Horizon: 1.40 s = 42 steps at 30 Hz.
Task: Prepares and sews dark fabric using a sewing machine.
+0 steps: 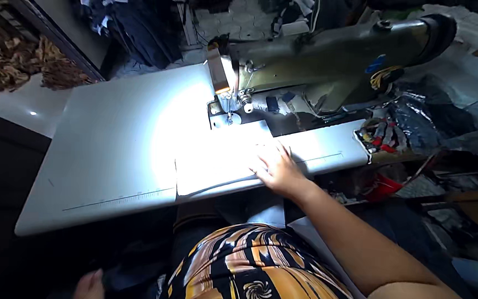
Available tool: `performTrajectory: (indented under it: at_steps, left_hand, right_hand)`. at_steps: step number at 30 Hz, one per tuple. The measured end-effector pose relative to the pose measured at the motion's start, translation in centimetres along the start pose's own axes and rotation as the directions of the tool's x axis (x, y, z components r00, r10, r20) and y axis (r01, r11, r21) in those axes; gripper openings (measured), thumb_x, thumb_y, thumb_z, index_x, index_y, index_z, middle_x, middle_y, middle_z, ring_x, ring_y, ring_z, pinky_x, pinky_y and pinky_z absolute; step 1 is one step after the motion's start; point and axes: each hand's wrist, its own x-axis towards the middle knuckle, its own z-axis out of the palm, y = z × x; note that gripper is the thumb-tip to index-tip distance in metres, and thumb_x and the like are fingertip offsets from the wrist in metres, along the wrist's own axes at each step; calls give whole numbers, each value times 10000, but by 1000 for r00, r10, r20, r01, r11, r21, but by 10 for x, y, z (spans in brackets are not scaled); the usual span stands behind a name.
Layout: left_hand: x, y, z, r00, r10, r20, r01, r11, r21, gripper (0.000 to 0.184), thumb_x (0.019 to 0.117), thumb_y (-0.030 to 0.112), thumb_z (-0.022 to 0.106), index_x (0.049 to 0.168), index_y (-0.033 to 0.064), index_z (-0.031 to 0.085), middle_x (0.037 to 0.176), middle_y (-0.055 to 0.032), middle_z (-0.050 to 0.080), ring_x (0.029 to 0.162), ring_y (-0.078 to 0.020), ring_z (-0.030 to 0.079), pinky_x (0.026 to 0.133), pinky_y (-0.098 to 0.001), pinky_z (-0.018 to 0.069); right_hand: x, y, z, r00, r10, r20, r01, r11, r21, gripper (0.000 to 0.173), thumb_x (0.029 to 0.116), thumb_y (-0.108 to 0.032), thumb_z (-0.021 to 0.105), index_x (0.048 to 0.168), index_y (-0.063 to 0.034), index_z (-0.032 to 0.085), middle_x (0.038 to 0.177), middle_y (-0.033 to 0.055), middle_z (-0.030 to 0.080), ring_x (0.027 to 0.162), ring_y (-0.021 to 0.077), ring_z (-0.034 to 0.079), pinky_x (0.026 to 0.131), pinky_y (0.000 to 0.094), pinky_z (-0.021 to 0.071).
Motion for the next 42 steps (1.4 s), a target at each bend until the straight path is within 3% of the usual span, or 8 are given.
performTrajectory:
  at_steps: [5,12,15,20,27,31,36,42]
  left_hand:
    - [-82,231,-10,501,841,205,-863,504,41,317,1055,278,431,1007,51,647,790,-85,654,697,-214,671,609,-441,573]
    - [-114,305,-45,198,978,70,-935,209,-286,343,1111,400,389,985,126,553,712,77,471,607,55,440,543,-100,372]
    - [-112,305,-41,114,983,142,-950,149,-273,360,1007,457,612,1121,118,576,838,7,627,721,-59,613,615,-232,531]
    - [-104,295,-23,190,947,258,-969,223,-104,448,850,105,685,1289,143,604,1004,-58,681,828,-189,701,682,-371,605]
    - [-54,251,-23,251,937,245,-931,302,-203,267,1047,305,522,1071,145,735,861,5,738,748,-84,697,667,-321,588]
    - [-7,275,-64,335,925,182,-926,359,-120,278,1050,303,515,1011,141,738,783,83,669,688,53,583,649,-170,511]
    - [57,337,-2,865,426,265,-500,690,523,337,1034,216,550,1313,79,680,1375,-199,620,1322,-447,525,1054,-715,374]
    - [60,349,98,772,610,178,-619,657,430,549,1087,478,357,1462,132,559,1575,-135,439,1506,-385,308,1180,-687,200]
  right_hand:
    - [-4,-112,8,925,-348,151,240,845,479,608,851,-427,803,1277,-33,623,1115,129,705,1005,258,696,845,482,580]
    - [-33,-55,2,981,-195,13,175,903,392,139,847,-150,650,951,-82,714,845,48,707,793,163,702,693,401,590]
    - [-63,-16,-9,982,-43,-184,63,993,101,201,860,-192,594,866,-66,750,859,82,751,826,218,741,726,448,607]
    - [-82,39,-62,944,55,-326,-103,986,-131,280,887,-51,457,843,26,723,878,192,735,844,326,724,743,487,571]
    - [-89,47,-67,986,2,165,-88,851,517,265,1026,-401,531,1001,-166,652,876,-113,654,823,-87,598,735,114,498]
    - [-22,29,-99,909,-186,374,-73,811,580,175,854,-364,759,885,-195,730,754,-147,679,683,-97,613,594,134,518]
    - [81,55,-29,941,288,177,-322,923,213,284,846,-126,838,1012,37,675,964,195,676,922,303,663,847,521,540]
    - [63,55,0,942,321,96,-329,941,78,287,950,-172,722,1184,-6,734,1158,200,729,1131,331,687,1029,534,507]
